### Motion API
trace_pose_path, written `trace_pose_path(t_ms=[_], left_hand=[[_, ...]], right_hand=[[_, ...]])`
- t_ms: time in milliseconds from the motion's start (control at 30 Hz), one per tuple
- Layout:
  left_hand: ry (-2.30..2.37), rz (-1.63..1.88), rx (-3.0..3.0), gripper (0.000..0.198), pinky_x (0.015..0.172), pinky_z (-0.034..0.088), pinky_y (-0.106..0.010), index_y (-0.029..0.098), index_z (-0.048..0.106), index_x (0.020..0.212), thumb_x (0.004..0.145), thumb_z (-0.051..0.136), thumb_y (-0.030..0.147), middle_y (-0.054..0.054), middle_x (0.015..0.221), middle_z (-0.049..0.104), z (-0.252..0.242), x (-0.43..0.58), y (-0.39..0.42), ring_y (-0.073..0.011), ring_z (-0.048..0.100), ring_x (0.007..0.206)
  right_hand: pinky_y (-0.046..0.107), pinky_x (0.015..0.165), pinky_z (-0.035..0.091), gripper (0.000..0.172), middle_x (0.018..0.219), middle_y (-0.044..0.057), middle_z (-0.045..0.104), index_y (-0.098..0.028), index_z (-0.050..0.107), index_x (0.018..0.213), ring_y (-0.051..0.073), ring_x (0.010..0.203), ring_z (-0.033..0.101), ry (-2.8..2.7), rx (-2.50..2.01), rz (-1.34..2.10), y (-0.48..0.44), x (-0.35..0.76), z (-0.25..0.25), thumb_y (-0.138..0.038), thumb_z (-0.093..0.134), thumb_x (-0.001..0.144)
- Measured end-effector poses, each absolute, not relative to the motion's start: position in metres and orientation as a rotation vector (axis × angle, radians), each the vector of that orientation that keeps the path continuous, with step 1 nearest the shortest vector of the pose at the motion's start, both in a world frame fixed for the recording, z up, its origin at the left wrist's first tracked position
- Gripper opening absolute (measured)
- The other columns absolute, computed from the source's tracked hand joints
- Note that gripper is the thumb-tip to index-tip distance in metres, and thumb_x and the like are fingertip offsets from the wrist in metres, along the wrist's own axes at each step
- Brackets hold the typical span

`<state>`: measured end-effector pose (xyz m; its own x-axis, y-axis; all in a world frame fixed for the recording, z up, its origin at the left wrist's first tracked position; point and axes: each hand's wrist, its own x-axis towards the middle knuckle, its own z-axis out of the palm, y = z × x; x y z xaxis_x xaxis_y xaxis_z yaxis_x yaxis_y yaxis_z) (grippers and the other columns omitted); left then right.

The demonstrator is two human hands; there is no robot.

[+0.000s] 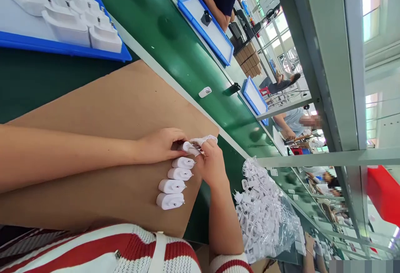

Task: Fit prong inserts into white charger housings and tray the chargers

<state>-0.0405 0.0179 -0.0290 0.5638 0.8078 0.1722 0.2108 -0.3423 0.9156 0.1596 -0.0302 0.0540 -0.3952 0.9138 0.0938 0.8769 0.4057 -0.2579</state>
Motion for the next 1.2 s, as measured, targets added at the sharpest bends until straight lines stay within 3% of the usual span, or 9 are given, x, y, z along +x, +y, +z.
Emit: trace_pose_path(t_ms=[167,433,700,1067,1200], left_hand=[[0.821,0.788,1.844,0.038,0.078,0.049,-0.033,0.020,0.069,0.089,0.085,0.063,0.057,-0.006,0.093,0.071,-0.028,-0.041,0.019,-0.0239,0.065,0.089],[0.847,0.742,1.834,0.041,0.076,0.049,-0.033,0.019,0.069,0.089,0.083,0.064,0.059,-0.006,0.092,0.070,-0.024,-0.042,0.020,-0.0237,0.064,0.088],[0.851,0.778,1.806,0.040,0.077,0.049,-0.033,0.019,0.071,0.087,0.080,0.066,0.058,-0.005,0.092,0.071,-0.026,-0.041,0.020,-0.0238,0.065,0.088],[0.887,0.809,1.848,0.042,0.074,0.048,-0.032,0.020,0.072,0.084,0.081,0.065,0.061,-0.005,0.087,0.070,-0.026,-0.039,0.017,-0.0228,0.063,0.084],[0.922,0.822,1.850,0.042,0.072,0.047,-0.033,0.020,0.071,0.083,0.082,0.065,0.062,-0.005,0.087,0.071,-0.027,-0.038,0.015,-0.0230,0.064,0.083]], right_hand=[[0.035,0.075,0.049,0.038,0.087,0.006,0.065,-0.021,0.074,0.101,0.024,0.085,0.058,-2.558,-1.477,0.097,-0.024,0.165,0.048,0.001,0.053,0.077],[0.034,0.079,0.052,0.046,0.091,0.006,0.068,-0.022,0.075,0.111,0.023,0.092,0.063,-2.519,-1.443,0.130,-0.022,0.169,0.055,0.002,0.052,0.080],[0.031,0.068,0.046,0.041,0.077,0.003,0.061,-0.021,0.078,0.106,0.022,0.079,0.056,-2.709,-1.310,-0.020,-0.015,0.169,0.054,0.002,0.059,0.079],[0.029,0.062,0.038,0.019,0.070,0.001,0.056,-0.022,0.072,0.073,0.018,0.071,0.052,-2.593,-1.547,-0.011,-0.016,0.162,0.049,-0.005,0.064,0.069],[0.028,0.059,0.035,0.019,0.068,-0.001,0.054,-0.021,0.073,0.073,0.016,0.066,0.051,-2.583,-1.647,0.150,-0.010,0.159,0.056,-0.006,0.064,0.067]])
